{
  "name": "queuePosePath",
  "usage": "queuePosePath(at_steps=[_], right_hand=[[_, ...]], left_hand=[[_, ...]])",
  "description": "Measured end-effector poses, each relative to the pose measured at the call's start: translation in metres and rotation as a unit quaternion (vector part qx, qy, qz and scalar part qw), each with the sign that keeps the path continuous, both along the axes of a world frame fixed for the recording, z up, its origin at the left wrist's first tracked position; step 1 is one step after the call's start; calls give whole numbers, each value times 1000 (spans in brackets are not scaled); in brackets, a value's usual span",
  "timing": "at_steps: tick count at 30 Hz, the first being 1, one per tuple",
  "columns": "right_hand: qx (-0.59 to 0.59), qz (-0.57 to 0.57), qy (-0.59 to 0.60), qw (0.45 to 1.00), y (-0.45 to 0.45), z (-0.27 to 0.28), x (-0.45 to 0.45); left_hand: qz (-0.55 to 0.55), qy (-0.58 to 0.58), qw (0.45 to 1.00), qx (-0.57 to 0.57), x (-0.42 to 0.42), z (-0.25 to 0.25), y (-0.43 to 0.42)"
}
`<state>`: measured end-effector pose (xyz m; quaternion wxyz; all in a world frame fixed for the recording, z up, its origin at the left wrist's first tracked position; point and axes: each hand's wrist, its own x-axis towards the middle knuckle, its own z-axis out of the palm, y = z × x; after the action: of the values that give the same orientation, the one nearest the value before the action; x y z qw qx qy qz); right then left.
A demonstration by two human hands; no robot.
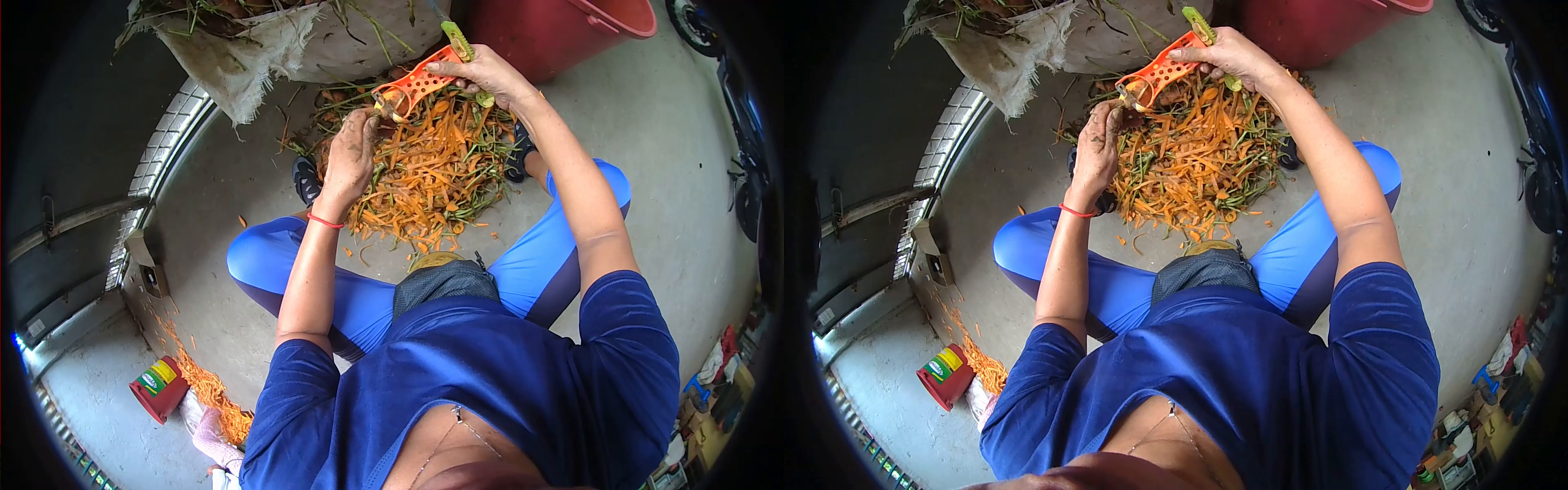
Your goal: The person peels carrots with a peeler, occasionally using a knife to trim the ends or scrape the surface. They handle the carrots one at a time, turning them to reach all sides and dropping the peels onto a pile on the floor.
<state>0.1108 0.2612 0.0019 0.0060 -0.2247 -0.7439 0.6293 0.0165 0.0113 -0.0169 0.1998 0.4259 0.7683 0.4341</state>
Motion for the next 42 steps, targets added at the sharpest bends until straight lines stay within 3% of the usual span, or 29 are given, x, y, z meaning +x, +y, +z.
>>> queuePosePath(at_steps=[6,7,9,12,15,17,21,24,25,27,29,31,34,38,41,42], right_hand=[[-56,-12,-21,998,7,-13,1],[-99,-28,-33,994,16,-11,4],[-74,-87,14,993,69,-41,14],[64,-188,19,980,83,-33,21],[21,-141,119,983,44,-10,5],[12,-96,82,992,-6,14,-8],[14,-32,69,997,-42,11,-18],[-24,-28,58,998,-30,3,-20],[-37,-23,52,998,-22,4,-19],[-49,-98,57,992,-1,0,-9],[-22,-130,68,989,37,-12,4],[155,-207,44,965,67,-24,12],[18,-243,97,965,57,-10,14],[-35,-110,98,988,11,22,6],[-19,-57,85,995,-11,27,-1],[-7,-51,74,996,-11,28,-1]], left_hand=[[-13,46,999,-4,6,11,-1],[14,12,1000,7,3,9,-5],[67,-57,996,29,-8,2,-22],[94,-110,987,70,-20,5,-32],[117,-183,971,98,-20,5,-30],[101,-228,959,132,-19,1,-24],[90,-255,952,144,-11,6,-16],[82,-232,961,127,-12,11,-17],[82,-264,946,169,-13,10,-19],[79,-327,909,245,-15,3,-24],[85,-337,903,253,-21,12,-34],[98,-316,904,272,-29,6,-41],[92,-325,904,261,-31,16,-42],[99,-312,913,245,-23,8,-35],[46,-10,986,160,-22,14,-33],[60,1,983,173,-18,15,-31]])
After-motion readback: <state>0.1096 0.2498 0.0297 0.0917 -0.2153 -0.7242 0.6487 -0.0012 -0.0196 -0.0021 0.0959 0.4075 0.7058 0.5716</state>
